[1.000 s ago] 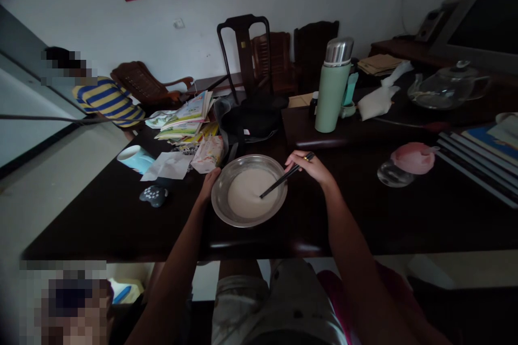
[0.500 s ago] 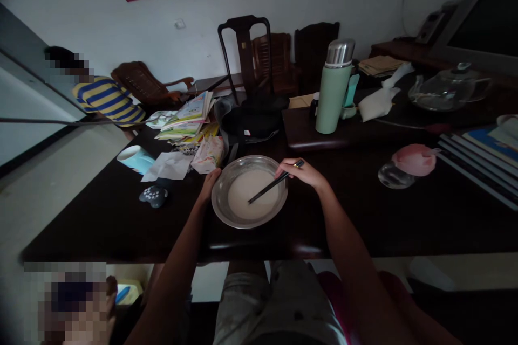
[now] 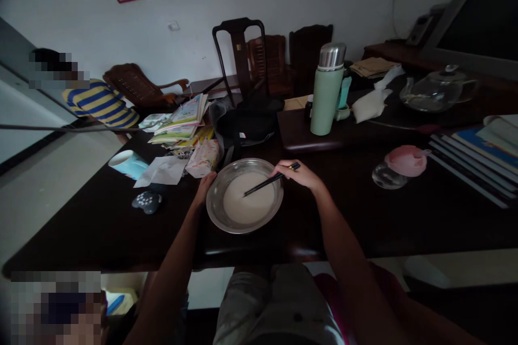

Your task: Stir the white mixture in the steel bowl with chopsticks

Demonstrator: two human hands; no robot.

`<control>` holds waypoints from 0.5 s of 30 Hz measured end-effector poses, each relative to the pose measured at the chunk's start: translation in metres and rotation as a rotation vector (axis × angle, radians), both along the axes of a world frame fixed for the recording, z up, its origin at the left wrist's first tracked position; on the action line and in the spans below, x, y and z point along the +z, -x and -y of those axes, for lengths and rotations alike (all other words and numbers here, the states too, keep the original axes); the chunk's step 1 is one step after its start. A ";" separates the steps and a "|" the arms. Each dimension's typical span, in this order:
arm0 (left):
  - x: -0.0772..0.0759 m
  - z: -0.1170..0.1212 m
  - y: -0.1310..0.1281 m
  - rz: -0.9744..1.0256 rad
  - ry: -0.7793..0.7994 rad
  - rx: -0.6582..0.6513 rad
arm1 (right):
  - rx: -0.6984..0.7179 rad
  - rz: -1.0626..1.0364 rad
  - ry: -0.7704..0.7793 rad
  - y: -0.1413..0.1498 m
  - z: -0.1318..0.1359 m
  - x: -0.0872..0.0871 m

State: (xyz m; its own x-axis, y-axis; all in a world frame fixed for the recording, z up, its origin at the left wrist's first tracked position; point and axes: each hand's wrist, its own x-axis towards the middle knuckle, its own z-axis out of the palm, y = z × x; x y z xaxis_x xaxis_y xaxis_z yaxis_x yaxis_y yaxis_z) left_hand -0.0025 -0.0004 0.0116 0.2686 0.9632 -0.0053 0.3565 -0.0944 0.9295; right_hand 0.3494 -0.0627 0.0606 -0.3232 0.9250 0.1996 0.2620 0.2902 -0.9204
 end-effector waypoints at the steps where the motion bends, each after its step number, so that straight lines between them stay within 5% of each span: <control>1: -0.002 -0.001 0.001 0.001 0.017 0.028 | -0.044 -0.012 -0.011 -0.002 0.000 0.000; 4: -0.006 -0.001 0.001 0.009 0.063 0.144 | -0.127 -0.086 0.016 -0.009 0.001 0.000; 10: -0.004 0.002 0.002 0.002 0.083 0.190 | 0.056 -0.034 0.045 0.004 0.000 -0.001; 15: -0.004 0.002 0.003 -0.028 0.046 0.151 | -0.118 -0.085 0.010 -0.002 0.001 0.001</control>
State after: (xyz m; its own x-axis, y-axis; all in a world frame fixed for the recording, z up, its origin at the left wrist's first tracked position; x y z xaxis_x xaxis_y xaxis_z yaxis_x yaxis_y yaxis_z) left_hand -0.0055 -0.0024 0.0077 0.1202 0.9912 -0.0562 0.3896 0.0050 0.9210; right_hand 0.3519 -0.0638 0.0619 -0.1943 0.9578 0.2119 0.2152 0.2524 -0.9434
